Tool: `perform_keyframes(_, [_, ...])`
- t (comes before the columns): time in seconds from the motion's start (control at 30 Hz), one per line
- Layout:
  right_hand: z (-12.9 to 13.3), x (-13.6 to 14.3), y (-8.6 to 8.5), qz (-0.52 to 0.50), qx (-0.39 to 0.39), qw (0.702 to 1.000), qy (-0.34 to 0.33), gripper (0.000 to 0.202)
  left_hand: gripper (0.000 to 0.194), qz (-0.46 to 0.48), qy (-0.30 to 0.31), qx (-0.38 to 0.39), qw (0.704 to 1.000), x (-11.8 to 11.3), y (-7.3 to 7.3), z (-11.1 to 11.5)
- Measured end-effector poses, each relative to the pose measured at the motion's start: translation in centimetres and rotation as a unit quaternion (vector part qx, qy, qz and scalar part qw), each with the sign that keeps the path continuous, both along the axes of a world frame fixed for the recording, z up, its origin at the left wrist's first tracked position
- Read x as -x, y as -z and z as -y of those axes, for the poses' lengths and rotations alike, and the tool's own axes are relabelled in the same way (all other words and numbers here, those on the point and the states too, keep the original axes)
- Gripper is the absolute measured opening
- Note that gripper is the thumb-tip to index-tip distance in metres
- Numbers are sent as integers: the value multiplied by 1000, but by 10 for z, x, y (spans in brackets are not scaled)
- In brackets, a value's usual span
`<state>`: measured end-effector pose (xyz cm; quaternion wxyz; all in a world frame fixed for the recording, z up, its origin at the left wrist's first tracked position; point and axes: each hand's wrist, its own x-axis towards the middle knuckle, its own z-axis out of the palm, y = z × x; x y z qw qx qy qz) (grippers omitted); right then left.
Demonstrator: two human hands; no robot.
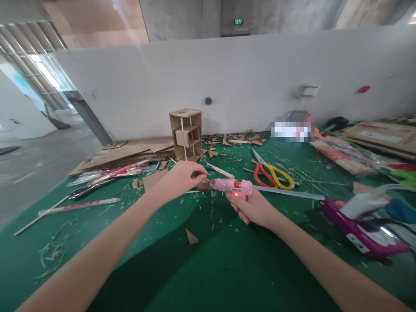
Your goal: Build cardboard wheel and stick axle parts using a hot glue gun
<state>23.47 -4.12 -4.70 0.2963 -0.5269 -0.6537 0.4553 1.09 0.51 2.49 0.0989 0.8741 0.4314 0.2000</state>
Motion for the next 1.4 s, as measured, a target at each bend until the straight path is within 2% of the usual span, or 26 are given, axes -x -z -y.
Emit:
perform_keyframes(0.43, [1,1,-3,8,-2,1000,-10,41,24,26,-2,36,999,2,-1,2])
perform_keyframes(0.73, [2,1,-7,19,-5,1000,-6,43,11,43,7,35,998,3,1,-1])
perform_keyframes(1.17, [2,1,-4,36,5,999,1,43,15,46,0,33,998,1,2,-1])
perform_keyframes(1.4, [5,3,-11,63,13,998,-7,43,13,48,-1,32,998,2,2,-2])
